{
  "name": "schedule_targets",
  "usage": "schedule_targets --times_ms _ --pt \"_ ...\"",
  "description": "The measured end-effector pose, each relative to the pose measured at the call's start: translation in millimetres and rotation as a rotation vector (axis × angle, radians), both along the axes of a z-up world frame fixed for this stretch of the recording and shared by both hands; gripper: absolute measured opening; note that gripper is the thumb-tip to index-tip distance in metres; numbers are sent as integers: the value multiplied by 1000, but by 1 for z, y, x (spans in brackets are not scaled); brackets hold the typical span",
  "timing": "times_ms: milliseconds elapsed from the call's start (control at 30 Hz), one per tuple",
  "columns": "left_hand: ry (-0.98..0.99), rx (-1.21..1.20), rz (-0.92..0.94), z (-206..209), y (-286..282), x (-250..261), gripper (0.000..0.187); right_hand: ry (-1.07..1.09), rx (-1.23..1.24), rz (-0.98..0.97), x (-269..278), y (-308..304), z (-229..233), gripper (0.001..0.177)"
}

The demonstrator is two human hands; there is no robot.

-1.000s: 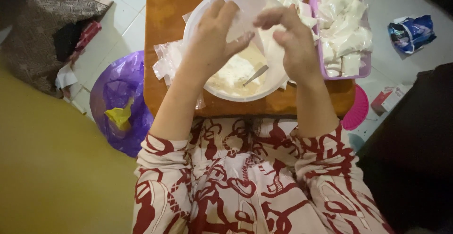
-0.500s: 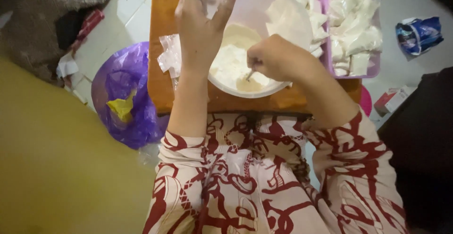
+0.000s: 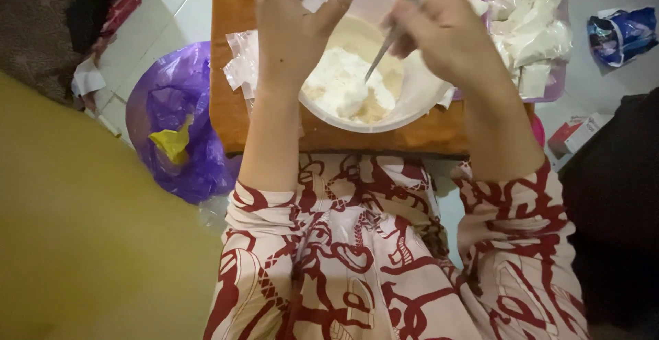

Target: Filling small plastic bags with white powder from a bowl using a spoon.

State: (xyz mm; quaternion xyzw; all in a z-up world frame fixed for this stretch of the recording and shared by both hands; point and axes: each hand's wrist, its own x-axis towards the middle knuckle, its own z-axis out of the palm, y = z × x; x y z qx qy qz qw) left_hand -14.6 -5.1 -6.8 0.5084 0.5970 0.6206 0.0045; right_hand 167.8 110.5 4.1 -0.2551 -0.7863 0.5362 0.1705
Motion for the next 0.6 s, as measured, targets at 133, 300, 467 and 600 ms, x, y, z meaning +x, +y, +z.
schedule_targets --times_ms 133,300,467,600 --pt "6 -55 -17 1 -3 1 36 219 188 -157 32 -6 4 16" --pt "69 -124 -98 9 -3 4 44 454 124 -295 71 4 -12 9" --pt "107 -193 -97 -2 -2 1 63 490 223 -367 77 6 -23 12" --pt "119 -195 -140 5 -4 4 61 554 160 -401 80 6 -22 14"
